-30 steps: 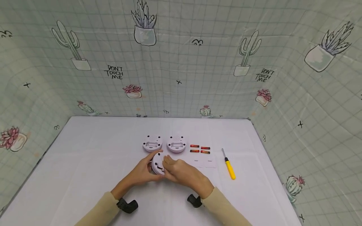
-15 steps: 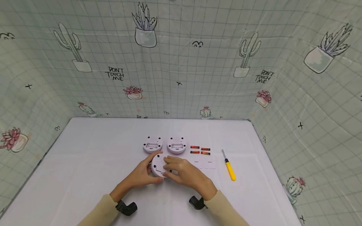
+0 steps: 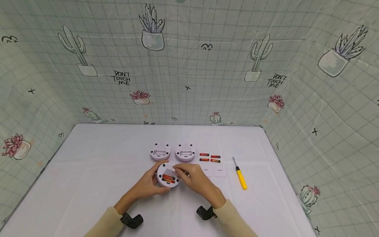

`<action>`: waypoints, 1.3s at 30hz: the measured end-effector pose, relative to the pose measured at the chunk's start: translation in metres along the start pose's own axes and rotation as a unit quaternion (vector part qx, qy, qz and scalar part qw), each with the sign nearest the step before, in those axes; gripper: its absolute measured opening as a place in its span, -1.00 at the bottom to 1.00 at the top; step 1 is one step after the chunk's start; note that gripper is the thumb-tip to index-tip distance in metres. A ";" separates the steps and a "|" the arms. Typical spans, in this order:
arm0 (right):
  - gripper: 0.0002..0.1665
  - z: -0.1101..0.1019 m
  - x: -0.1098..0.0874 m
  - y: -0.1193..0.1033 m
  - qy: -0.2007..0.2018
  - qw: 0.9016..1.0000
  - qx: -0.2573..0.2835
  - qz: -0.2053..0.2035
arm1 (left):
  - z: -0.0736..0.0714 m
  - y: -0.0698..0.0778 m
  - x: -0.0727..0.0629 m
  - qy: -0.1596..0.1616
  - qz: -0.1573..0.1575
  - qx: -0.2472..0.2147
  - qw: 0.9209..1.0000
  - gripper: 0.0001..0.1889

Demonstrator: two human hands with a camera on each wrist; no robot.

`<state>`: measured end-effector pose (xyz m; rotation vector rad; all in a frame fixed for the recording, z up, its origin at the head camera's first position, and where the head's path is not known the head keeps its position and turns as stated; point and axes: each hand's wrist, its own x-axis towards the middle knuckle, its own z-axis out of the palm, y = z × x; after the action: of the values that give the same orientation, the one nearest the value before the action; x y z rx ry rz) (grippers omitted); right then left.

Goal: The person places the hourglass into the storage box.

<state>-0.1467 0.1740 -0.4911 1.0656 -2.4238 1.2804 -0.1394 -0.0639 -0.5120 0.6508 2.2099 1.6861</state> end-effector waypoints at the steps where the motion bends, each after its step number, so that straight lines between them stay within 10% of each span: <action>1: -0.81 0.001 -0.001 0.001 0.000 1.000 0.018 0.020 | 0.000 -0.001 0.000 -0.002 -0.002 -0.001 1.000 0.02; 17: -0.88 -0.001 -0.008 0.010 0.000 0.995 0.057 0.080 | 0.000 -0.003 -0.003 -0.009 -0.011 -0.006 1.000 0.03; 39: -0.88 -0.039 -0.015 0.057 -0.074 0.982 -0.086 0.151 | -0.012 -0.011 -0.011 -0.001 0.016 -0.025 1.000 0.07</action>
<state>-0.1803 0.2324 -0.5111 0.7950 -2.8345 1.0750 -0.1380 -0.0815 -0.5196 0.6773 2.1592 1.7498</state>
